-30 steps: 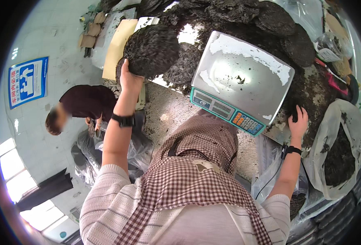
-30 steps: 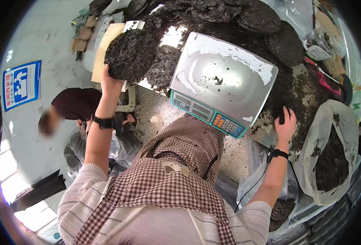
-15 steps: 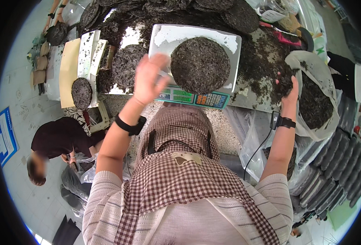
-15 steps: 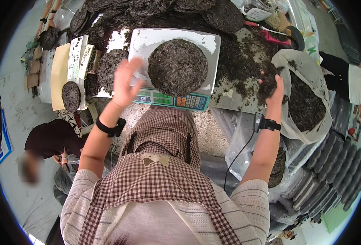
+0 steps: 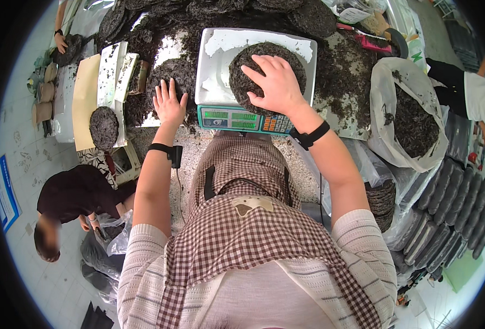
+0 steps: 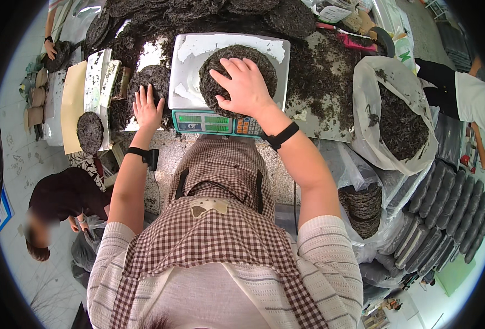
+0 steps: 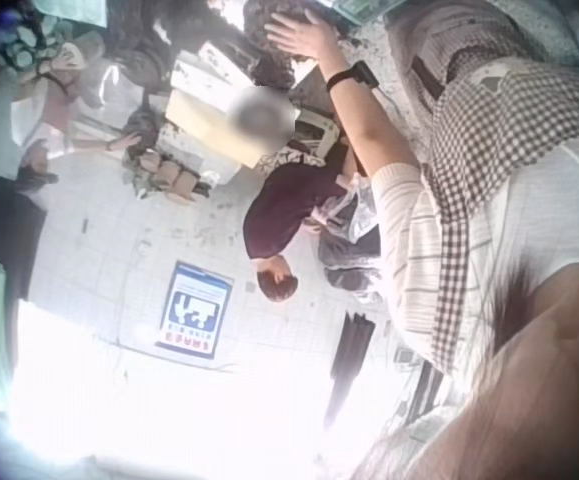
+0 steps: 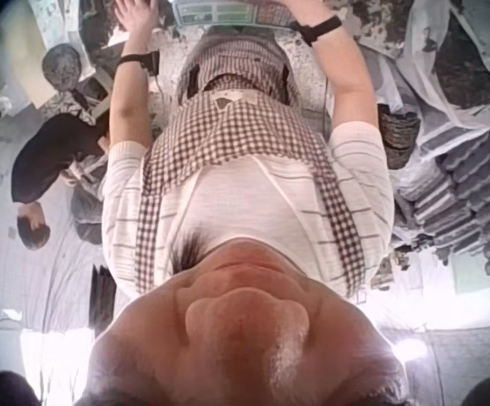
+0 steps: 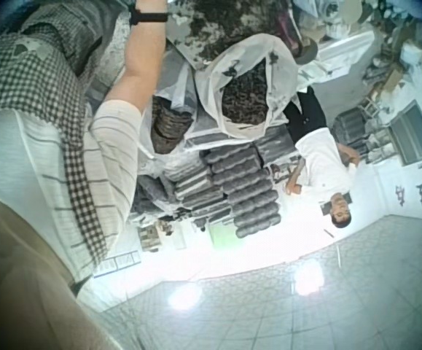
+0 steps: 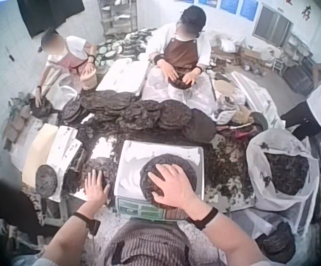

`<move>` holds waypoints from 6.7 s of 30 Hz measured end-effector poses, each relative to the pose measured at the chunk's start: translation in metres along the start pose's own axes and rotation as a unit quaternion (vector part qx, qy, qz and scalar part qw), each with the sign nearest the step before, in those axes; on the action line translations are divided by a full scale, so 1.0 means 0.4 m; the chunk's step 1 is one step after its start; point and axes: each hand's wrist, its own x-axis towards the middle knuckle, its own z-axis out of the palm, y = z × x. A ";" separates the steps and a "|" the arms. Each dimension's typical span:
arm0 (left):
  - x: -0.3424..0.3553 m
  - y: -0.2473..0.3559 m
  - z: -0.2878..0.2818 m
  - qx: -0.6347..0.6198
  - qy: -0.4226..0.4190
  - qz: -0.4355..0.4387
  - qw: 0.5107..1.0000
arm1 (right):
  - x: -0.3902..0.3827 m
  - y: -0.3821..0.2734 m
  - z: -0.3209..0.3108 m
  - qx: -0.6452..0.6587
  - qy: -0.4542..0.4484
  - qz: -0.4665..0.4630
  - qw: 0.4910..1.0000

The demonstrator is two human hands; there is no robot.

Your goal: The person repeatedly picks up dark compressed discs, places them on a digital scale, and then transfers them into clear plastic bags. The person handles the discs by hand and uses a digital scale to measure them before bagging.

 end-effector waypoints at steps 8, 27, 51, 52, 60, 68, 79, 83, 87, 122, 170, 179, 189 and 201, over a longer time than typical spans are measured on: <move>-0.036 -0.063 -0.059 -0.239 0.145 0.055 0.958 | -0.043 -0.007 -0.366 0.037 0.083 0.002 0.996; -0.006 0.004 -0.248 -0.406 0.123 0.090 0.901 | -0.766 0.174 -0.101 0.235 0.128 0.594 0.759; -0.042 0.545 -0.273 -0.400 0.142 0.141 0.894 | -0.179 0.182 -0.015 0.309 0.036 0.480 0.820; -0.033 0.548 -0.269 -0.405 0.146 0.131 0.893 | -0.158 0.189 -0.015 0.311 0.027 0.488 0.815; 0.063 0.541 -0.296 -0.465 0.160 0.072 0.868 | -0.023 0.320 -0.055 0.606 0.011 0.500 0.618; -0.118 0.277 -0.282 -0.442 0.149 -0.041 0.883 | 0.088 0.633 -0.040 0.682 0.149 0.449 0.558; -0.514 0.062 -0.157 -0.382 0.126 -0.236 0.885 | 0.213 0.914 0.216 0.688 0.286 0.519 0.419; -0.525 0.061 -0.170 -0.339 0.081 -0.233 0.908 | 0.209 0.897 0.226 0.694 0.268 0.534 0.401; -0.511 0.063 -0.149 -0.313 0.028 -0.207 0.927 | 0.191 0.849 0.148 0.691 0.221 0.549 0.416; -0.417 -0.032 -0.116 -0.248 -0.154 -0.205 0.934 | -0.559 0.505 0.033 0.144 0.212 0.481 0.838; 0.019 0.002 -0.193 0.057 -0.135 0.150 0.978 | -0.395 0.013 -0.152 -0.111 0.240 0.455 0.850; 0.036 -0.058 -0.144 -0.089 -0.083 0.205 0.971 | -0.583 0.279 0.138 -0.101 -0.068 0.450 0.885; 0.010 -0.134 -0.256 -0.201 0.143 0.076 0.966 | -0.525 0.291 0.138 -0.101 -0.179 0.460 0.864; -0.083 0.018 -0.415 -0.880 0.010 -0.179 0.439 | -0.613 0.339 0.012 -0.048 0.223 0.451 0.863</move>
